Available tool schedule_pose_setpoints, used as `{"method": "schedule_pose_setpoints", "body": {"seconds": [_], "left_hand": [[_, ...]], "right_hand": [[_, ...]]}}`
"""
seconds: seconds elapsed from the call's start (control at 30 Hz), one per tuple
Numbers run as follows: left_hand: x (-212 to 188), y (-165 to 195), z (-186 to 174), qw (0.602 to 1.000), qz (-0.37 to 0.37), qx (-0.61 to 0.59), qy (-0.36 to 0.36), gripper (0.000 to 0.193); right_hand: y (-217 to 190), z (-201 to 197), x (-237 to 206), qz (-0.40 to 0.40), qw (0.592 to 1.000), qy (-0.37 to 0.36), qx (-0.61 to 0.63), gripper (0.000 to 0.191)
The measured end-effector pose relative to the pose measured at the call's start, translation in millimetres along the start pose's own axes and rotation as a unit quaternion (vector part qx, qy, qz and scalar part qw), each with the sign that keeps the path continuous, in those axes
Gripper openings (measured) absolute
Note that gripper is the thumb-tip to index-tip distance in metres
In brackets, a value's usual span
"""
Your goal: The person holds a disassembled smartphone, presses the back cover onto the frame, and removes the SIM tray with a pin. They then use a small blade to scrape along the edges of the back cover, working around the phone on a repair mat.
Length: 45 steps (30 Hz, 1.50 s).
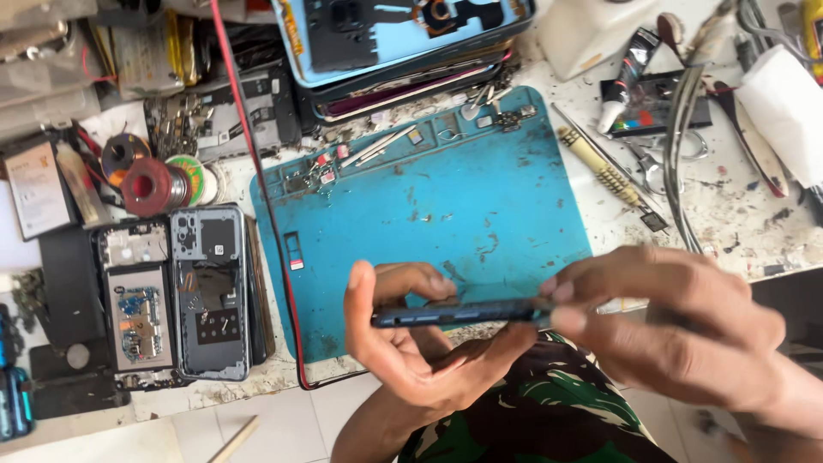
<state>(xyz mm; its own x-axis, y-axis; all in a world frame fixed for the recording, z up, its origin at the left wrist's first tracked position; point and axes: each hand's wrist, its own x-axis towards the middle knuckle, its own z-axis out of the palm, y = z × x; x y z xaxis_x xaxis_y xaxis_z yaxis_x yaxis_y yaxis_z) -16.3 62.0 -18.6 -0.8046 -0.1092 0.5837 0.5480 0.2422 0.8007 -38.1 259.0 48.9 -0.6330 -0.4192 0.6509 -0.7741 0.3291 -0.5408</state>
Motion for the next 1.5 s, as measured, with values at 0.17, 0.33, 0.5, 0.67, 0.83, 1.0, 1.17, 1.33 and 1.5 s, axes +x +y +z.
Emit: {"method": "schedule_pose_setpoints", "body": {"seconds": [0.17,0.33,0.5,0.67,0.83,1.0,1.17,1.33,1.5], "left_hand": [[-12,-5,5,0.998,0.003,0.052,0.023,0.126],[-17,-8,8,0.997,0.011,0.059,0.043,0.123],[-15,-11,7,0.998,0.036,0.046,0.034,0.121],[-17,-11,11,0.997,0.029,0.045,0.049,0.123],[-17,-13,7,0.997,0.042,0.044,0.053,0.12],[-13,-18,-1,0.988,0.118,0.091,-0.031,0.095],[-12,-19,-2,0.984,0.157,0.085,-0.026,0.065],[-8,-19,-3,0.975,0.197,0.099,-0.038,0.058],[-6,-13,-12,0.983,0.145,0.062,-0.093,0.057]], "right_hand": [[3,-6,-1,-0.037,0.999,-0.007,0.012,0.029],[6,-5,4,-0.063,0.998,-0.003,0.03,0.026],[6,-8,3,-0.071,0.997,-0.01,0.014,0.022],[8,-5,3,-0.083,0.996,0.007,0.018,0.02],[9,-6,6,-0.1,0.995,-0.003,0.019,0.019],[11,-8,8,-0.122,0.992,-0.009,0.014,0.02],[9,-8,6,-0.114,0.993,-0.009,0.009,0.02],[12,-7,4,-0.108,0.994,-0.004,0.023,0.019],[11,3,-4,-0.033,0.996,0.053,0.057,0.02]]}}
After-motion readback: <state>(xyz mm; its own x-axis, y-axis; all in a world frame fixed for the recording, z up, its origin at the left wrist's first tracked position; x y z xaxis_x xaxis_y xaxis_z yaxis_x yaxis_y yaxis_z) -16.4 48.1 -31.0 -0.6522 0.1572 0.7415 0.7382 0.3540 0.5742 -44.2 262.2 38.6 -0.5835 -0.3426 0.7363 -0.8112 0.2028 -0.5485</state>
